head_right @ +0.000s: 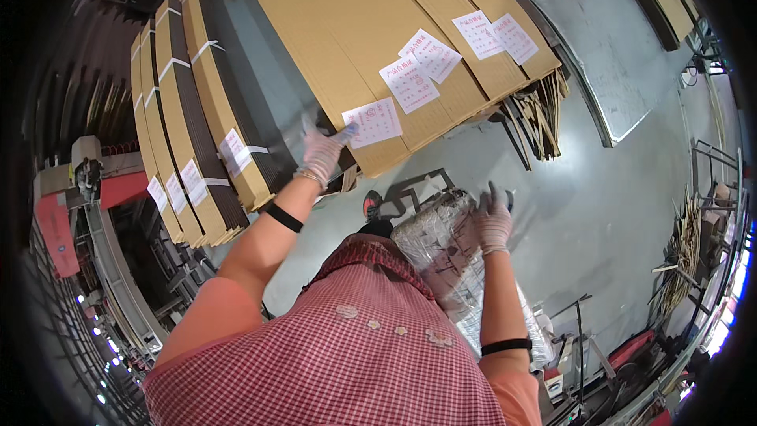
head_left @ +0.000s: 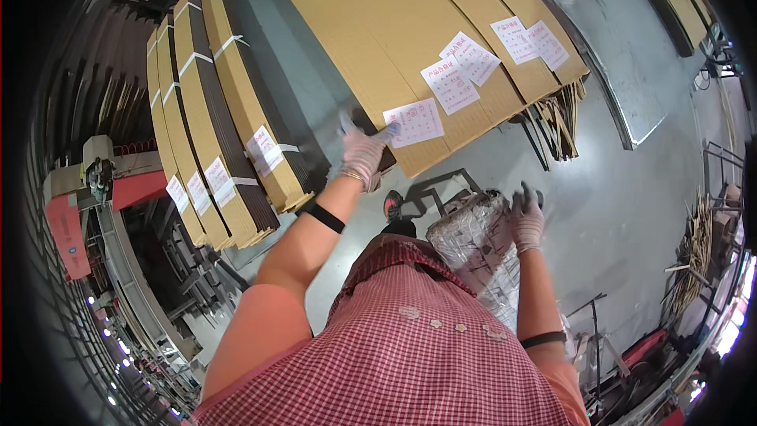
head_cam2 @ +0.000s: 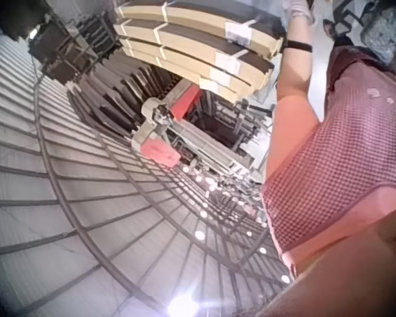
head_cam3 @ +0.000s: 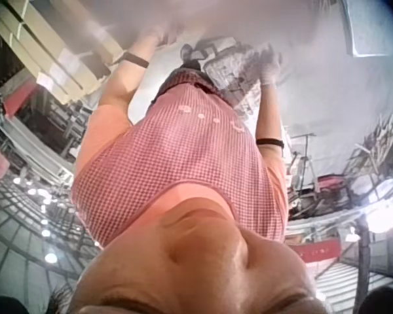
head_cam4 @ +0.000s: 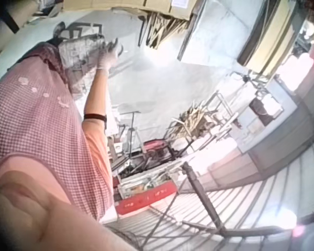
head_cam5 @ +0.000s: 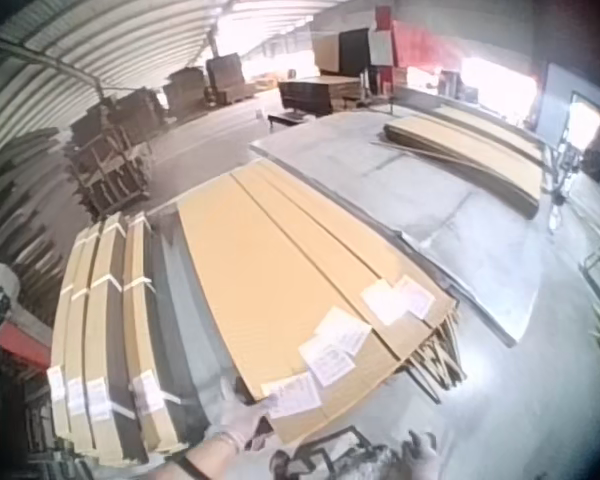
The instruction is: The person packages long industrial products into cardboard boxes, then seals the boxes with white tape from a tape roll and applies product labels by hand.
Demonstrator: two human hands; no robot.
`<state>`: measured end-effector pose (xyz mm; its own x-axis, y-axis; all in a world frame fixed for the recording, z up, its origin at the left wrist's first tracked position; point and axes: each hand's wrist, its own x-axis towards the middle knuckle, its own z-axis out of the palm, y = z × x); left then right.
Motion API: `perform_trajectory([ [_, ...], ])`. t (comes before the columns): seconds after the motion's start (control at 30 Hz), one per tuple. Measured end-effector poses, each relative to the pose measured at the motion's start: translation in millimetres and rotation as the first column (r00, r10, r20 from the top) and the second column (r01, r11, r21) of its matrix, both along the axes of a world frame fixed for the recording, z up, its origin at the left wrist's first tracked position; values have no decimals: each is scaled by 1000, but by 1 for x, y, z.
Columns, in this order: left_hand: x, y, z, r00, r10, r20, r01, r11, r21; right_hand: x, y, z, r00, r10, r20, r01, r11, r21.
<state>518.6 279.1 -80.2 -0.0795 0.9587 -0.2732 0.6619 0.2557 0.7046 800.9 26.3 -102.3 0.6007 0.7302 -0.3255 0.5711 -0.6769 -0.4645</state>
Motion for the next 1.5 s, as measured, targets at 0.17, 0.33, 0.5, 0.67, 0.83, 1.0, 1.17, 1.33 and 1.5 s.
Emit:
perform_trajectory([
  [0.17, 6, 69, 72, 734, -361, -575, 607, 728, 318, -75, 80, 10, 650, -74, -756, 453, 836, 308],
  [0.33, 16, 58, 63, 751, -372, -546, 636, 630, 445, -113, 133, -7, -35, -48, -998, 645, 762, -60],
  [0.5, -3, -38, -31, 880, 120, 459, -56, 987, -151, -127, 138, -8, 30, -76, -997, 717, 696, -31],
  [0.67, 12, -126, -17, 652, 481, 586, 12, 767, -642, -127, 82, 9, 149, -171, -974, 803, 596, 19],
  [0.83, 22, -121, -21, 535, 529, 659, 92, 739, -668, -67, 54, 13, 616, -112, -780, 541, 780, 315],
  [1.0, 23, -103, -10, 508, 457, 730, 105, 808, -579, -37, 103, 39, 765, 230, -602, -130, 970, 206],
  [1.17, 30, -124, 15, 544, 435, 717, 84, 823, -562, -48, 102, 65, 723, 338, -603, -361, 928, 88],
  [1.33, 48, -181, 16, 414, 418, 809, 68, 871, -486, -23, 68, 89, 690, 539, -483, -644, 762, -67],
  [1.5, 18, -195, 41, 665, 349, 660, -108, 920, -377, -28, 114, 159, 565, 749, -346, -823, 540, -175],
])
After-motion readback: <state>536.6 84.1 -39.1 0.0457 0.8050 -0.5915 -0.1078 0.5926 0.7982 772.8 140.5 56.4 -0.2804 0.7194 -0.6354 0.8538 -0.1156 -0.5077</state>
